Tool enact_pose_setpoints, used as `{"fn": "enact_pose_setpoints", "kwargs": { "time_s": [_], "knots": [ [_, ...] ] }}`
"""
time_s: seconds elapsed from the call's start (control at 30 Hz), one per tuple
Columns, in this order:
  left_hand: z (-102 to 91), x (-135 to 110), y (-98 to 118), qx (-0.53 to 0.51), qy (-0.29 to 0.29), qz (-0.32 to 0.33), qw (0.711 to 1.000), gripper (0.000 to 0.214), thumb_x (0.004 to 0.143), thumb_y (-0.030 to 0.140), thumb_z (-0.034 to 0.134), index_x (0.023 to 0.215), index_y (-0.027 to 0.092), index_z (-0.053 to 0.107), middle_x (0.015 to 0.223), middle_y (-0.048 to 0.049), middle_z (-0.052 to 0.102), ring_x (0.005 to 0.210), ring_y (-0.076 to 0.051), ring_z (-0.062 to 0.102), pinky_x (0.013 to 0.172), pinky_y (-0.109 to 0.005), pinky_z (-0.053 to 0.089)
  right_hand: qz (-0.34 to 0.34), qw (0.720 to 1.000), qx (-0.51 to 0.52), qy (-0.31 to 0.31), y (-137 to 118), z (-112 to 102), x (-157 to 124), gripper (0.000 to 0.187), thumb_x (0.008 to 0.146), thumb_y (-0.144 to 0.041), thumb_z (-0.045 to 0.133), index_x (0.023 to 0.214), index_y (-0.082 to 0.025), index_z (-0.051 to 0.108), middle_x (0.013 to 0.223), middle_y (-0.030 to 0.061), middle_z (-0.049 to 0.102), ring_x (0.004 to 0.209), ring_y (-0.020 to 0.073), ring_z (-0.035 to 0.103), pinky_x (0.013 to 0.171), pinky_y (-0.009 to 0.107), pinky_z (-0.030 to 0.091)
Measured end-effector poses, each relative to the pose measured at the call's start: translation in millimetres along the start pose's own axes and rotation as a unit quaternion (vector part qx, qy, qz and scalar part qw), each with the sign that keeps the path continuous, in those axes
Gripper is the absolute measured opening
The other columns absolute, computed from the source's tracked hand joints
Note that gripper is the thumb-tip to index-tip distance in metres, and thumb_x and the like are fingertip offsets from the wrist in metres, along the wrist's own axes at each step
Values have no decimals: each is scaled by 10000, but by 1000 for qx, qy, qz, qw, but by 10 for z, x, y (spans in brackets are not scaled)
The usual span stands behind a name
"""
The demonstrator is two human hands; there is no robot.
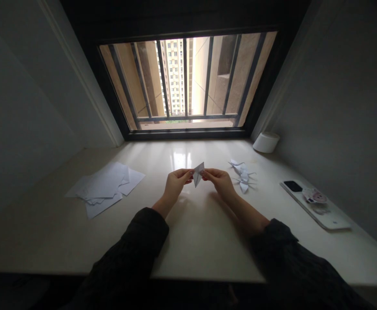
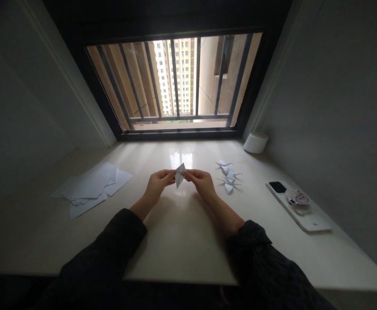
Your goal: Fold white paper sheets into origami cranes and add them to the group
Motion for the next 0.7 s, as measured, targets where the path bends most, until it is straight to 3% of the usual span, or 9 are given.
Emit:
{"fn": "enact_pose_setpoints", "kwargs": {
  "time_s": [0.33,0.53,0.7],
  "knots": [
    [64,-60,29,30,-4,13,999,310,659,424,739,771,137,702,763,-66,693,762,-188,654,714,-322,508,52,996,63,26,93,-14,11,297,561,-366,819,787,-185,753,780,63,735,702,175,644,699,323,493],
    [56,-39,-3,72,-29,30,997,315,712,435,691,790,131,673,779,-77,693,767,-194,662,681,-309,509,40,996,55,53,80,-31,31,394,511,-354,844,847,-184,729,642,26,706,601,144,615,646,305,486],
    [43,-34,-1,139,-42,72,987,306,725,440,675,789,140,687,756,-75,699,747,-190,657,679,-304,500,20,996,32,80,63,-46,26,366,540,-393,821,829,-181,747,760,62,739,656,168,637,664,328,504]
  ]
}}
Point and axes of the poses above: each hand's wrist, its own x-axis towards the middle knuckle, its own z-axis out of the palm, y = z × x, the point moved 2 cm from there along x, towards the middle knuckle
